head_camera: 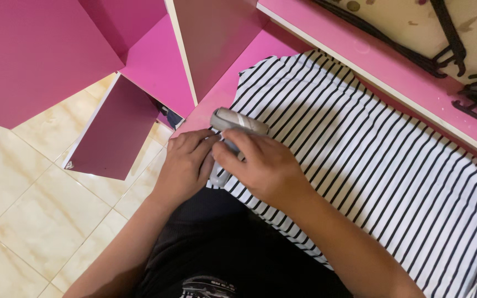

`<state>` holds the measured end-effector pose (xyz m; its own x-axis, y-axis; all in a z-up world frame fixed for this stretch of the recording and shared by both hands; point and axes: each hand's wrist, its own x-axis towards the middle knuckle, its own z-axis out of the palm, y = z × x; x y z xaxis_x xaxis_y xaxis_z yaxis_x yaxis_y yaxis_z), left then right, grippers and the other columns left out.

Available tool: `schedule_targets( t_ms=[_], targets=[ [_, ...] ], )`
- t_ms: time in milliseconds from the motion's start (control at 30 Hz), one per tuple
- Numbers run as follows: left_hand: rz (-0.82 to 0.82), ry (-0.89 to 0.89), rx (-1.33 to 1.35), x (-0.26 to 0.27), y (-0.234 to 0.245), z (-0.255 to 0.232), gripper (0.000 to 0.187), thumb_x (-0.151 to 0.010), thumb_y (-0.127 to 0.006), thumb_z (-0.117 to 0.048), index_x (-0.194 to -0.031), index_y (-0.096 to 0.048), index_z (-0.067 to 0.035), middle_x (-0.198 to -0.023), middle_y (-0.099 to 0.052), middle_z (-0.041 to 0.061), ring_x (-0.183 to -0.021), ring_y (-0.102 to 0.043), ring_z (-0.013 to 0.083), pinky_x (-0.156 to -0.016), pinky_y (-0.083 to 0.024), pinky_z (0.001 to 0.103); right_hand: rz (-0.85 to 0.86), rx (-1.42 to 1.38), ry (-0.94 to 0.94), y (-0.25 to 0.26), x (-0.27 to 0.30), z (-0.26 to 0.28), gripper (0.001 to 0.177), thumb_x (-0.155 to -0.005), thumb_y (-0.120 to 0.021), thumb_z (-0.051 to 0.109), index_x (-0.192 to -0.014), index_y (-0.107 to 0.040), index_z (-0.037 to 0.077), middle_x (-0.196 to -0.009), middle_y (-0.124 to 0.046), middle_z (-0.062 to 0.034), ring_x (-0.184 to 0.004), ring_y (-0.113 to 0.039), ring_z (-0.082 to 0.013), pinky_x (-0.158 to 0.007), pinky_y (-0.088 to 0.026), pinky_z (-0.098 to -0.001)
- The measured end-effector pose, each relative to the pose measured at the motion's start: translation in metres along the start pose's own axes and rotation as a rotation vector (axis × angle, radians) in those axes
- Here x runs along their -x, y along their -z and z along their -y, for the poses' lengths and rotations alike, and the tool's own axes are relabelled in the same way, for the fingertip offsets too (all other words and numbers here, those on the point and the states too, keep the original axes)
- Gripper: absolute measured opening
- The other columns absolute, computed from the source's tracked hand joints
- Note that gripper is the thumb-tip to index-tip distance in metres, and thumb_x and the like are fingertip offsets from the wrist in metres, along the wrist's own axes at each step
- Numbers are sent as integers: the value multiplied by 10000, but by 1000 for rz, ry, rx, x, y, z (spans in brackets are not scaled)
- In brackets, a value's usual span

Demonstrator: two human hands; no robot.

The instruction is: The person uses a lint roller to remove lint from a striped shirt laid on a pink surface. They repeatedly roll the adhesive roller over the fabric, then fold the shirt and continue rolling the other side.

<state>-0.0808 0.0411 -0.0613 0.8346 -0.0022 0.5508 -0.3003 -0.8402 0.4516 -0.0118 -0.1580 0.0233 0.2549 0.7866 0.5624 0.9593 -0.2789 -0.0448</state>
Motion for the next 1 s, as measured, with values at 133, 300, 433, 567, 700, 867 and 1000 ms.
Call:
schedule_targets(
  t_ms=[133, 300, 433, 567, 700, 867, 1000],
  targets=[
    [-29, 2, -36, -3, -4, 3, 359, -864, -694, -86, -1222, -704, -86, -1217, -658, 58, -1120, -587, 274, -952, -420, 423, -5, 109, 19, -15, 2, 4, 258, -907, -695, 115, -1162, -666, 89, -1241, -622, -119, -919, -708, -225, -803, -602, -335],
    [-7, 4, -108, -10, -3, 0, 424, -835, -672, -74, -1257, -709, -99, -1174, -644, 81, -1093, -586, 267, -921, -417, 425, 47, 130, -80, -32, 4, -19, 327, -892, -685, 108, -1215, -664, 57, -1295, -616, -135, -913, -710, -227, -803, -593, -345],
    [35, -4, -112, -20, 3, -5, 450, -883, -676, -101, -1331, -702, -69, -1078, -614, 95, -1016, -570, 271, -898, -424, 422, 28, 80, -139, -43, 8, -37, 343, -906, -675, 80, -1247, -649, 52, -1351, -573, -157, -981, -712, -263, -837, -588, -382],
    [87, 35, -121, -29, 5, -8, 343, -920, -685, -153, -1252, -733, -79, -994, -603, 93, -959, -585, 257, -808, -417, 418, 6, 94, -167, -56, 14, -50, 367, -923, -667, 78, -1289, -647, 65, -1384, -538, -156, -1047, -693, -296, -879, -582, -412],
    [84, 43, -140, -31, 4, -7, 302, -946, -686, -185, -1218, -743, -70, -969, -607, 96, -931, -600, 255, -791, -431, 416, 39, 128, -289, -68, 22, -70, 379, -971, -650, 59, -1348, -615, 75, -1470, -496, -122, -1175, -656, -290, -984, -559, -419],
    [53, 24, -164, -31, 3, -6, 272, -947, -688, -187, -1176, -743, -53, -951, -626, 106, -931, -621, 270, -788, -448, 427, 139, 148, -467, -71, 19, -96, 548, -928, -589, -74, -1441, -589, 117, -1638, -380, -43, -1349, -573, -252, -1052, -509, -397],
    [71, 34, -141, -40, 5, -7, 199, -948, -674, -151, -1095, -736, -31, -916, -662, 128, -901, -651, 313, -763, -479, 456, 87, 93, -546, -53, 13, -98, 592, -866, -613, -97, -1424, -572, 99, -1617, -393, -118, -1394, -504, -302, -1100, -469, -412]
  ],
)
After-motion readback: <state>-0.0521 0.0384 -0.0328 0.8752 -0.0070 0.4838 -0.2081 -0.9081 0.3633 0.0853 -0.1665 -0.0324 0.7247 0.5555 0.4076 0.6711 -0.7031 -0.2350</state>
